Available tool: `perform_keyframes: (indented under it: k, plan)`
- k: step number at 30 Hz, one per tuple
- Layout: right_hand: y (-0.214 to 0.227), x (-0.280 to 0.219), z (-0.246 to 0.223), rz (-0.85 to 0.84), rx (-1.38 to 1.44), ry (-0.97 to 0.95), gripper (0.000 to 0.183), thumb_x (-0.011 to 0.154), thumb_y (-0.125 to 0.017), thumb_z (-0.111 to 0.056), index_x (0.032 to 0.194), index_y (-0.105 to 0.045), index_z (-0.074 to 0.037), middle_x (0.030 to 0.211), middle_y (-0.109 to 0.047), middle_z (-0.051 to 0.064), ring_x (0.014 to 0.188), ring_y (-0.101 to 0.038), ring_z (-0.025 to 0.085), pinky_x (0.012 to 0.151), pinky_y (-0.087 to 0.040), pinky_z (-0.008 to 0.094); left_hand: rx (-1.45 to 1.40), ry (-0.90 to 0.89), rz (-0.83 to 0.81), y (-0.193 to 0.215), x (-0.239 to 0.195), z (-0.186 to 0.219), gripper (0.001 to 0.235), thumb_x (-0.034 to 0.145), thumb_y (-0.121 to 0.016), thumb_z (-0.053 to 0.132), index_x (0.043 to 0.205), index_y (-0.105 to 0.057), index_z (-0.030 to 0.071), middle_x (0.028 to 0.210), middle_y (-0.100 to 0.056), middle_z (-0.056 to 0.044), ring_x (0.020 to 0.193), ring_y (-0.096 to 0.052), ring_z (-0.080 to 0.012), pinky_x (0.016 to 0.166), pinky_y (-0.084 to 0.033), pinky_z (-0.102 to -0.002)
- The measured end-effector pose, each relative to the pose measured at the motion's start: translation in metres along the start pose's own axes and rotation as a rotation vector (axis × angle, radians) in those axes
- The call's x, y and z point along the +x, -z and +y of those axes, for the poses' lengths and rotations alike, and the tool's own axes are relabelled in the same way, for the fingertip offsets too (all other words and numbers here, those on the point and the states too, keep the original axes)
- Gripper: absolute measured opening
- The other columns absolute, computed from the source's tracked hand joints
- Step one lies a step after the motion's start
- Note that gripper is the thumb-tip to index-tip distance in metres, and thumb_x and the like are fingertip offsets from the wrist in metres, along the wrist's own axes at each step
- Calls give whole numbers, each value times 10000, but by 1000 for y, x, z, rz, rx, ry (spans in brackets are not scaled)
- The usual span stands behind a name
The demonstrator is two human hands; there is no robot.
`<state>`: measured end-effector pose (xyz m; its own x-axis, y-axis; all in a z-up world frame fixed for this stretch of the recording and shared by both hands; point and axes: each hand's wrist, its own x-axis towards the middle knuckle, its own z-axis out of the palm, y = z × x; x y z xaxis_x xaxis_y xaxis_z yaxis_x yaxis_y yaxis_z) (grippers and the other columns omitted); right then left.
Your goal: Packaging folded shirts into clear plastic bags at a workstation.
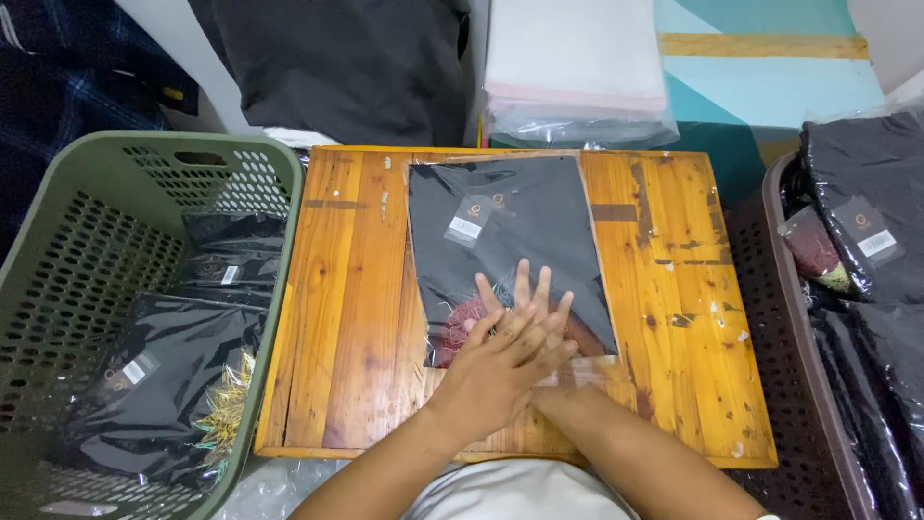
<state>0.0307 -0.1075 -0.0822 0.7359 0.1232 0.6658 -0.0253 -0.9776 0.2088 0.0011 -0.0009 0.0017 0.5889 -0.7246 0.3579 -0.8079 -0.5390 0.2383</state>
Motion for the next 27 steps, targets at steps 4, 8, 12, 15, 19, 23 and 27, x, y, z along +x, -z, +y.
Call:
perform_keyframes:
  k: [4, 8, 12, 15, 19, 23, 27]
  plan:
    - [-7, 0, 7, -125, -13, 95, 641, 1043, -345, -610, 1623, -122, -452, 1650, -347, 224, 1494, -387, 480, 1195, -327, 649, -49, -40, 116, 7, 6, 0, 430, 882, -716, 151, 1299, -644, 227, 1491, -578, -112, 1451, -476, -357, 1158, -288, -538]
    - [-8, 5, 12, -294, 88, 127, 776, 971, -311, -823, 1623, -70, -476, 1708, -141, 220, 1556, -185, 494, 1223, -251, 675, -71, -56, 169, 9, 7, 1, 470, 873, -765, 114, 1294, -592, 229, 1408, -637, -113, 1379, -565, -373, 1035, -373, -526]
    - [-9, 15, 11, -175, 64, 121, 716, 992, -201, -809, 1616, -143, -463, 1652, -363, 221, 1509, -374, 469, 1207, -310, 633, -13, -59, 165, 13, 5, -2, 389, 858, -745, 136, 1222, -641, 225, 1412, -638, -103, 1373, -548, -358, 1023, -386, -530]
    - [-11, 24, 10, -449, 280, 6, 630, 957, -440, -683, 1557, -326, -526, 1676, -265, 163, 1543, -204, 437, 1201, -185, 633, -15, -40, 150, 11, 1, -5, 444, 853, -767, 135, 1267, -654, 252, 1409, -638, -94, 1371, -560, -361, 997, -379, -522]
    - [-17, 36, 10, -372, 117, 82, 673, 978, -355, -755, 1588, -254, -489, 1638, -353, 159, 1476, -371, 440, 1128, -366, 638, -115, 28, 41, 20, 2, -7, 507, 870, -575, 328, 1372, -591, 262, 1477, -585, -80, 1445, -467, -371, 1060, -288, -584]
    - [35, 100, 21, -1254, 378, 38, 884, 951, -406, -741, 1636, 22, -381, 1700, 151, 223, 1546, 128, 502, 1194, 1, 698, -464, 534, 267, 45, 0, -9, 547, 714, -703, 389, 1201, -607, 159, 1416, -545, -225, 1458, -397, -439, 1092, -234, -646]
    - [52, 98, 34, -1115, 485, 99, 1052, 814, -412, -883, 1646, -109, -316, 1682, 56, 269, 1528, 59, 520, 1163, -52, 718, -306, 918, 564, 29, -48, -23, 619, 776, -571, 168, 1377, -509, 31, 1316, -564, -166, 1271, -478, -327, 1114, -345, -508]
